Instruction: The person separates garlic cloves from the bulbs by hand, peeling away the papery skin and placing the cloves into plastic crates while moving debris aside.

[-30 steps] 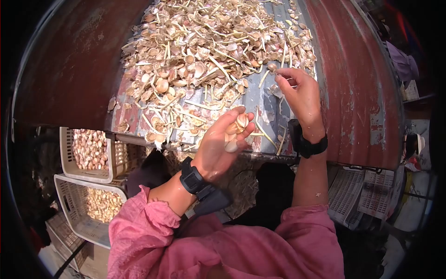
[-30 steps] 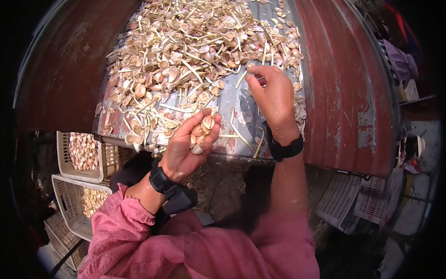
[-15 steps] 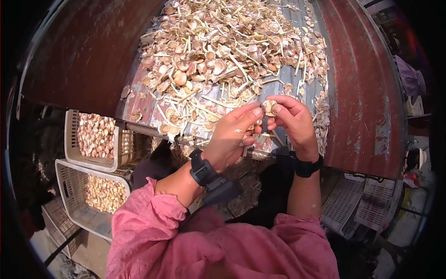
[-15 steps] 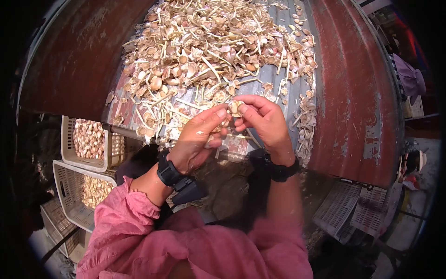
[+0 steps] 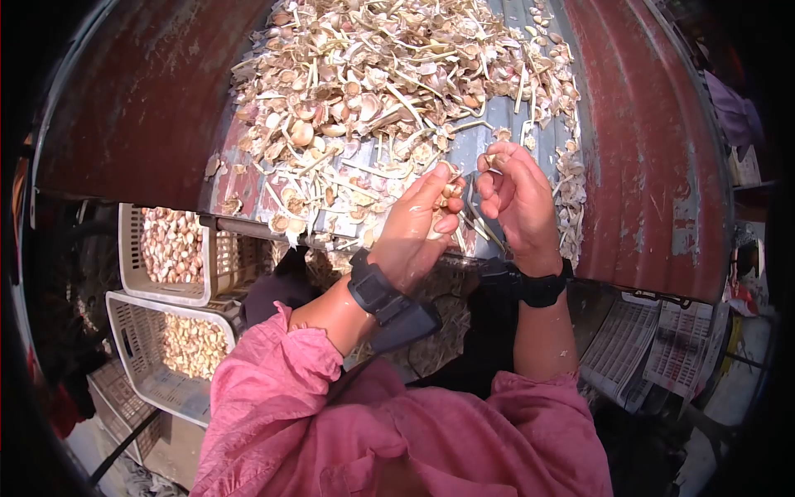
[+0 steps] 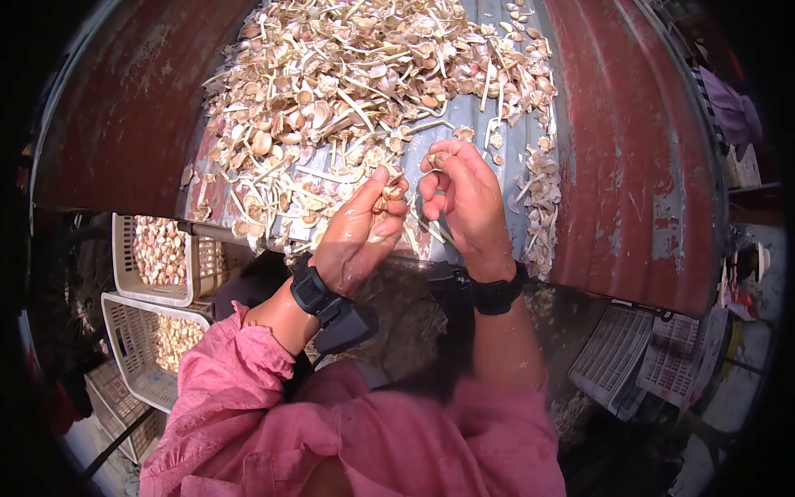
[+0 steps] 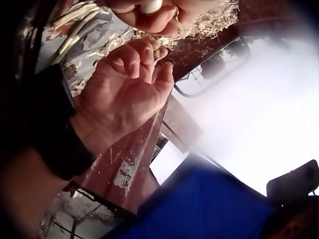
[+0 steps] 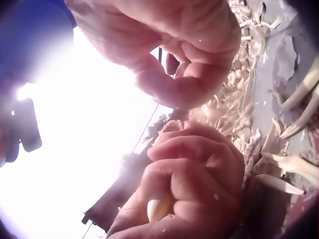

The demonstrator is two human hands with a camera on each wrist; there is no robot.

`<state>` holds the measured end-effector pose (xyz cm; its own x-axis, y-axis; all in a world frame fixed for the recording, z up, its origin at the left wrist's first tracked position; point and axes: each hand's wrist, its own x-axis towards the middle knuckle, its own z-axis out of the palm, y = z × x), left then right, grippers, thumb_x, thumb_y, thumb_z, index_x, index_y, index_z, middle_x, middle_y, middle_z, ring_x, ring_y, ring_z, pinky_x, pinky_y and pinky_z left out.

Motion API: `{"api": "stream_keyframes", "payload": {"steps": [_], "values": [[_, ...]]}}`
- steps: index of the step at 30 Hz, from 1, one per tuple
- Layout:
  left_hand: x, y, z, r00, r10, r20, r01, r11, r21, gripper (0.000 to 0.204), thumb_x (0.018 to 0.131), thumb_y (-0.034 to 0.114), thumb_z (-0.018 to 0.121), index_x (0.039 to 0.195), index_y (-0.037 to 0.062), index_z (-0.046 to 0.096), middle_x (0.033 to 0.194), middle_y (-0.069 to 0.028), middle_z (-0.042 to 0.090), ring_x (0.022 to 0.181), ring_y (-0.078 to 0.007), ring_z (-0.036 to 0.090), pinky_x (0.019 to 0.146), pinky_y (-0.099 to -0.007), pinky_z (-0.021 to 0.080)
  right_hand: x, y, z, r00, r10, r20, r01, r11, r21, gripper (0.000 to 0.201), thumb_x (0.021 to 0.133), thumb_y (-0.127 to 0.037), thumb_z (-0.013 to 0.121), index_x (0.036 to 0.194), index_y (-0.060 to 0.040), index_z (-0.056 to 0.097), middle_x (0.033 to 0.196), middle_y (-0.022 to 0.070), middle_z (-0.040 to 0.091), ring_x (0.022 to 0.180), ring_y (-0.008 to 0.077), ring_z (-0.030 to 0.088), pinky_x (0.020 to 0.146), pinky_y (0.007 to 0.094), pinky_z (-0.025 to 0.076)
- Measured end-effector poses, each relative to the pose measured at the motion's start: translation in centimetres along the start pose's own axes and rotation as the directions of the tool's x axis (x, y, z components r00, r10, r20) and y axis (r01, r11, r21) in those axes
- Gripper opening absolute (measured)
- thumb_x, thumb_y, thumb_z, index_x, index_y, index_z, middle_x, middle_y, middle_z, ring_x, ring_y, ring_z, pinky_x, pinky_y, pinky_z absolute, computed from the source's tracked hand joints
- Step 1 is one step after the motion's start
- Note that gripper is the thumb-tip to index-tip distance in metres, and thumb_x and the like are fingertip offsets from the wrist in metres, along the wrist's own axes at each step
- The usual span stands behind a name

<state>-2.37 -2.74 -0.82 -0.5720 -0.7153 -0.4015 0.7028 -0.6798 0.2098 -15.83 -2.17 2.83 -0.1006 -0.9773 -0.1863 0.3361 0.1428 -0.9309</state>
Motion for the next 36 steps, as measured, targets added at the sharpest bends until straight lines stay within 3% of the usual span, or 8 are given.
{"api": "stream_keyframes", "payload": {"steps": [3,6,13,16,18,22,24,36], "values": [[0.2,-0.2,-0.2,0.999,0.036,0.001,-0.036,0.999,0.011,0.019,0.09,0.024,0.045,0.091,0.0048,0.047,0.078,-0.0017,0.048,0.059,-0.0042,0.041,0.043,-0.0141,0.032,-0.4,0.4,0.1,0.986,0.164,0.002,-0.164,0.985,-0.049,0.019,0.085,-0.02,0.052,0.082,-0.0014,0.048,0.064,0.0033,0.052,0.053,0.008,0.047,0.044,0.0213,0.038],[0.4,-0.5,-1.2,0.981,0.044,0.188,-0.06,0.995,0.078,0.02,0.089,0.024,0.046,0.096,0.0045,0.047,0.075,0.0008,0.046,0.06,-0.0035,0.04,0.046,-0.0146,0.033,-0.6,1.9,1.4,0.979,-0.179,0.096,0.189,0.634,-0.75,0.024,0.085,-0.02,0.051,0.074,0.0004,0.046,0.055,0.0082,0.053,0.054,0.0109,0.052,0.047,0.0276,0.04],[0.0,-0.1,-0.5,0.991,0.045,0.123,-0.061,0.99,0.128,0.018,0.089,0.022,0.046,0.094,0.005,0.048,0.074,0.001,0.046,0.06,-0.0031,0.04,0.046,-0.015,0.032,-0.6,1.3,1.4,0.97,-0.167,0.177,0.237,0.805,-0.543,0.02,0.086,-0.016,0.047,0.074,0.0002,0.046,0.061,0.0132,0.054,0.053,0.0139,0.055,0.049,0.0291,0.042],[0.8,-0.7,-1.2,0.994,0.021,0.111,-0.019,1.0,-0.022,0.017,0.089,0.022,0.046,0.091,0.0054,0.048,0.075,0.0011,0.045,0.058,-0.0031,0.04,0.046,-0.0154,0.032,-0.6,2.1,2.2,0.998,0.04,-0.041,-0.052,0.93,-0.364,0.019,0.087,-0.013,0.043,0.074,0.0,0.046,0.063,0.0131,0.054,0.053,0.0148,0.055,0.049,0.0291,0.042],[0.8,-0.9,-1.2,0.981,-0.004,0.193,0.027,0.993,-0.115,0.017,0.089,0.022,0.046,0.089,0.0054,0.047,0.074,0.0011,0.045,0.058,-0.0034,0.039,0.046,-0.0155,0.032,-1.0,2.5,2.4,0.929,-0.359,0.084,0.265,0.491,-0.83,0.019,0.087,-0.012,0.042,0.073,0.0002,0.046,0.061,0.0078,0.053,0.053,0.011,0.054,0.047,0.026,0.043],[0.8,-0.8,-1.1,0.972,-0.017,0.234,0.051,0.989,-0.139,0.017,0.089,0.021,0.047,0.093,0.0048,0.047,0.072,0.0007,0.046,0.057,-0.0039,0.039,0.046,-0.0157,0.032,-0.8,2.8,2.1,0.899,-0.43,0.082,0.323,0.526,-0.787,0.019,0.087,-0.011,0.042,0.073,-0.0002,0.047,0.061,0.0036,0.052,0.052,0.0075,0.053,0.044,0.0228,0.044],[0.0,-0.3,0.4,0.994,0.097,0.044,-0.1,0.993,0.057,0.019,0.089,0.021,0.047,0.099,0.0052,0.046,0.072,0.0,0.047,0.056,-0.0047,0.04,0.045,-0.0161,0.033,-0.3,2.1,1.4,0.997,-0.07,0.036,0.078,0.934,-0.348,0.019,0.087,-0.013,0.044,0.074,-0.0007,0.048,0.062,0.003,0.052,0.048,0.0069,0.051,0.04,0.0208,0.045],[0.2,-1.4,-0.3,0.983,0.167,0.079,-0.166,0.986,-0.02,0.016,0.091,0.018,0.042,0.102,0.0065,0.044,0.074,0.0004,0.048,0.058,-0.0041,0.041,0.046,-0.0163,0.034,-0.5,1.2,2.3,0.995,0.101,-0.003,-0.1,0.985,-0.139,0.019,0.083,-0.011,0.054,0.095,0.0017,0.047,0.076,0.0084,0.056,0.053,0.0096,0.057,0.038,0.0207,0.047]]}}
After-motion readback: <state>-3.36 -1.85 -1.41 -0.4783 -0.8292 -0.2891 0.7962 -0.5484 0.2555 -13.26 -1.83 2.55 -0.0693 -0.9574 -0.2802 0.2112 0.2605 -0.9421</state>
